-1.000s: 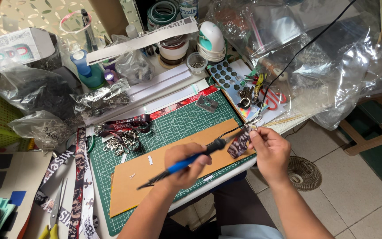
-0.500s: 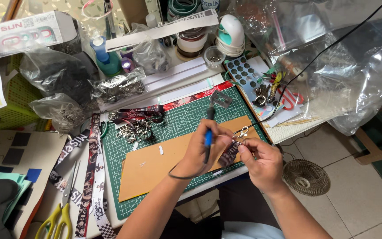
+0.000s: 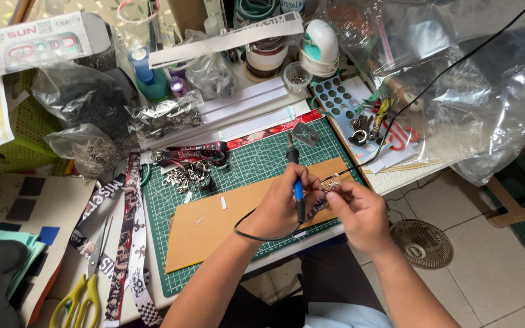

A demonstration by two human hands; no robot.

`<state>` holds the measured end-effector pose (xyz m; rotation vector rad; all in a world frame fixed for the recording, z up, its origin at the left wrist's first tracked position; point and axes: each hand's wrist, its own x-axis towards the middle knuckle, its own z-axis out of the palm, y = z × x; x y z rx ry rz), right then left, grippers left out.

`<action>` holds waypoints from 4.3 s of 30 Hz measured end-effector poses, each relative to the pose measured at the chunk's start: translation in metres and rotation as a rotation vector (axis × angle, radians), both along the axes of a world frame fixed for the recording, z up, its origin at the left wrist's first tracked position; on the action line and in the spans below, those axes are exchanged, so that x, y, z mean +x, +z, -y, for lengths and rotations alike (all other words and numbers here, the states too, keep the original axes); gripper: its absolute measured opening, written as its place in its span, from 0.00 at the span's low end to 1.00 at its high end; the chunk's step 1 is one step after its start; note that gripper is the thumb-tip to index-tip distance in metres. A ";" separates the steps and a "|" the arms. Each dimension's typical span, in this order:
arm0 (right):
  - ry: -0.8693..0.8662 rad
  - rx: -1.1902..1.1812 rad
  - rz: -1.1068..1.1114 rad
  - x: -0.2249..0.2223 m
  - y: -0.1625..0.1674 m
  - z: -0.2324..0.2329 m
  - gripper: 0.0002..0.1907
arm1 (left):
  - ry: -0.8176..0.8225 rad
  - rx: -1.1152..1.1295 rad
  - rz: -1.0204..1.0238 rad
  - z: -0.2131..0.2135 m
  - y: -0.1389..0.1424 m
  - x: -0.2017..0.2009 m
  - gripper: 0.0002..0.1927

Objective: The person assembles keychains by folding patterned ribbon, inserting metal clasps, and sealing the ends with a soldering iron. They trim excess ribbon with scissors and repeat the process for multiple keychains on a cluttered workbench.

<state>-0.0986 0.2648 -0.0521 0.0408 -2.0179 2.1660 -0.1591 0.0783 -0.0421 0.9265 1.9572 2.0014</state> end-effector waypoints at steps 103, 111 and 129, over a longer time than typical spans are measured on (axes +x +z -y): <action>-0.125 0.405 0.005 0.006 0.002 0.005 0.07 | 0.023 -0.015 0.155 -0.002 0.005 0.000 0.13; -0.104 -0.021 0.104 -0.006 -0.002 0.007 0.10 | 0.260 -0.010 -0.442 0.011 0.013 0.001 0.15; -0.002 0.011 0.160 0.002 0.016 0.006 0.11 | 0.103 0.363 0.197 0.006 -0.002 0.005 0.20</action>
